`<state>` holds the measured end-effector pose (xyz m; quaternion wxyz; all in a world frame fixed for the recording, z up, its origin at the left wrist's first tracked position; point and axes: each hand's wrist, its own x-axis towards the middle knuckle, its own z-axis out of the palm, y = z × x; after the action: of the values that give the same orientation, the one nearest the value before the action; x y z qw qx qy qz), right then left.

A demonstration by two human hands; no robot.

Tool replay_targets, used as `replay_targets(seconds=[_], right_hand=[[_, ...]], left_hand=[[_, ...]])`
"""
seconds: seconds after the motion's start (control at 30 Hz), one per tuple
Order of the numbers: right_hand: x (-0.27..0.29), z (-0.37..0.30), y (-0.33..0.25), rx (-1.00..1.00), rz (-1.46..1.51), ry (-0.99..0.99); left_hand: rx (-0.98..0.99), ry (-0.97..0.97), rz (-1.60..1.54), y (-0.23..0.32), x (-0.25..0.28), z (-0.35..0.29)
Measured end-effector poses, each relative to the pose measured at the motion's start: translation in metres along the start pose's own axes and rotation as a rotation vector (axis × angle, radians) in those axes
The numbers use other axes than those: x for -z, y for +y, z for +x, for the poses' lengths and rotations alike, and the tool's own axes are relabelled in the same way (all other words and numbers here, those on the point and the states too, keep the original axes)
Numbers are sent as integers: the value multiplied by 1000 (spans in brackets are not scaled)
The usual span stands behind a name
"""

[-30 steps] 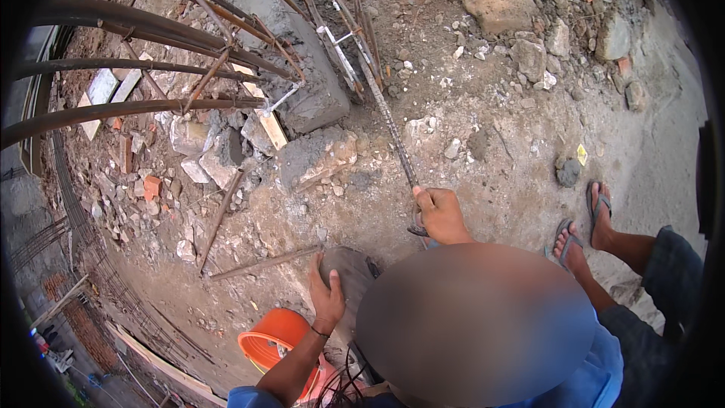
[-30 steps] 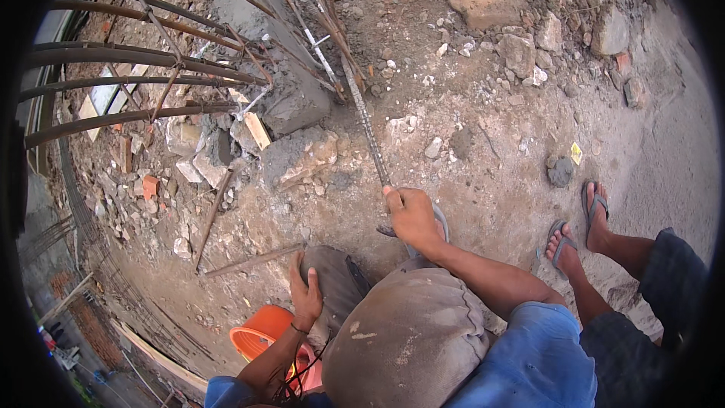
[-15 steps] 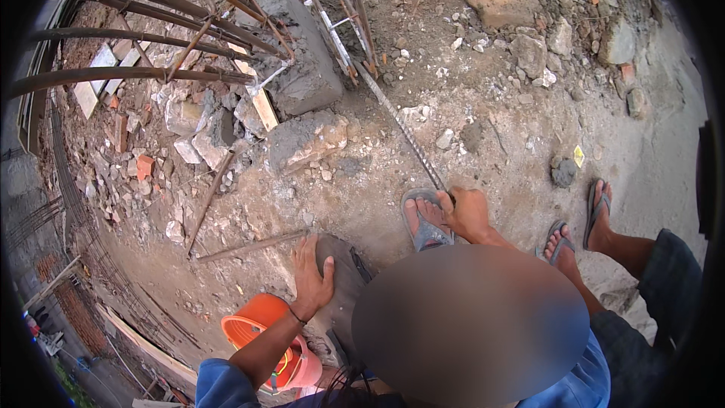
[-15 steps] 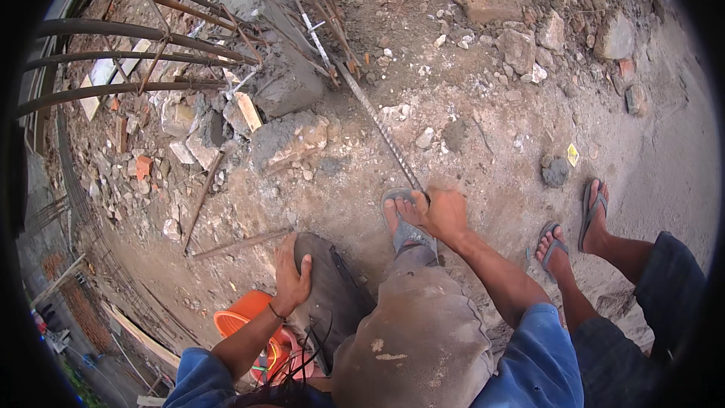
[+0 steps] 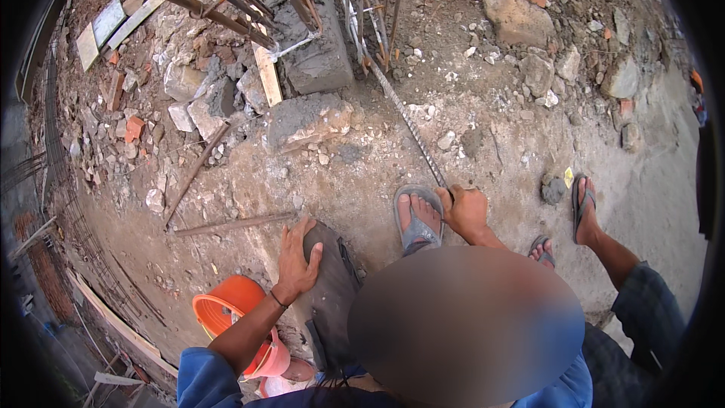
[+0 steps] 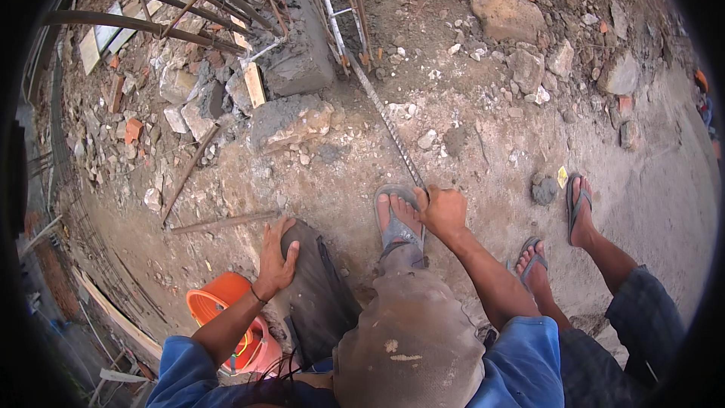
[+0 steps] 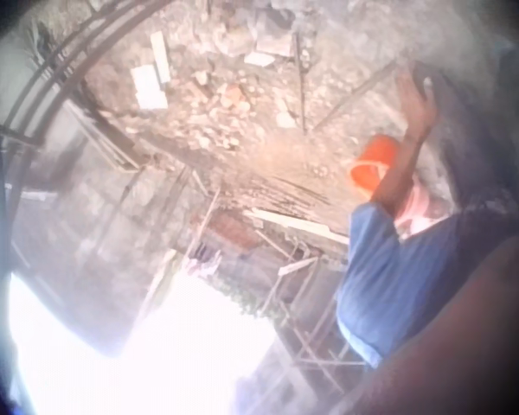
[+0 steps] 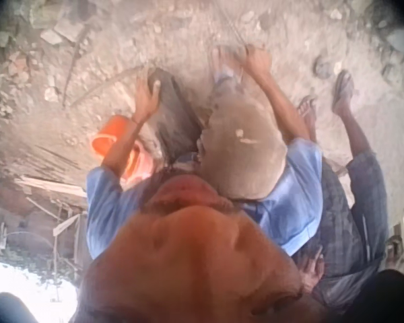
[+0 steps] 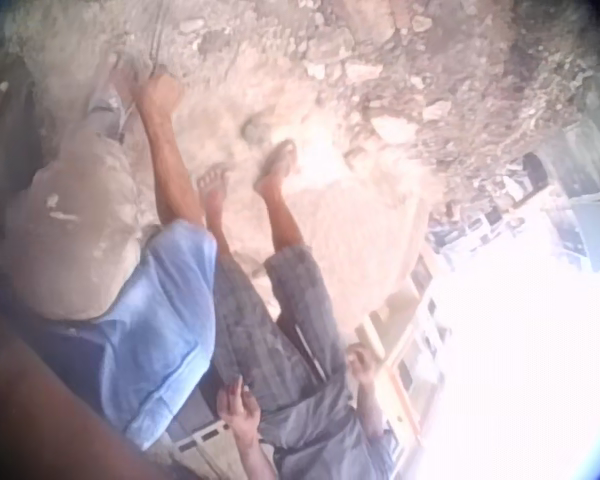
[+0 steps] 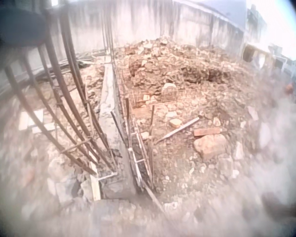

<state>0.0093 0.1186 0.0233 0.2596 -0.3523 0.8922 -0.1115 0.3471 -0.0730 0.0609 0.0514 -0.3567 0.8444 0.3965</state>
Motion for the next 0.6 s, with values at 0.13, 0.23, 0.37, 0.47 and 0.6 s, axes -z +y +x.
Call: replay_targets(seconds=[0.13, 0.23, 0.37, 0.47, 0.6], right_hand=[[-7, 17, -30, -139, 407, 8], [-38, 73, -77, -292, 609, -10], [-67, 54, -65, -46, 266, 118], [-25, 23, -44, -94, 309, -23], [-22, -5, -61, -148, 548, 71]], left_hand=[[1, -5, 8, 7, 0, 4], [0, -46, -10, 8, -2, 9], [-43, -34, 17, -3, -3, 13], [-15, -9, 17, -3, 1, 1], [-6, -6, 35, 5, 3, 1]])
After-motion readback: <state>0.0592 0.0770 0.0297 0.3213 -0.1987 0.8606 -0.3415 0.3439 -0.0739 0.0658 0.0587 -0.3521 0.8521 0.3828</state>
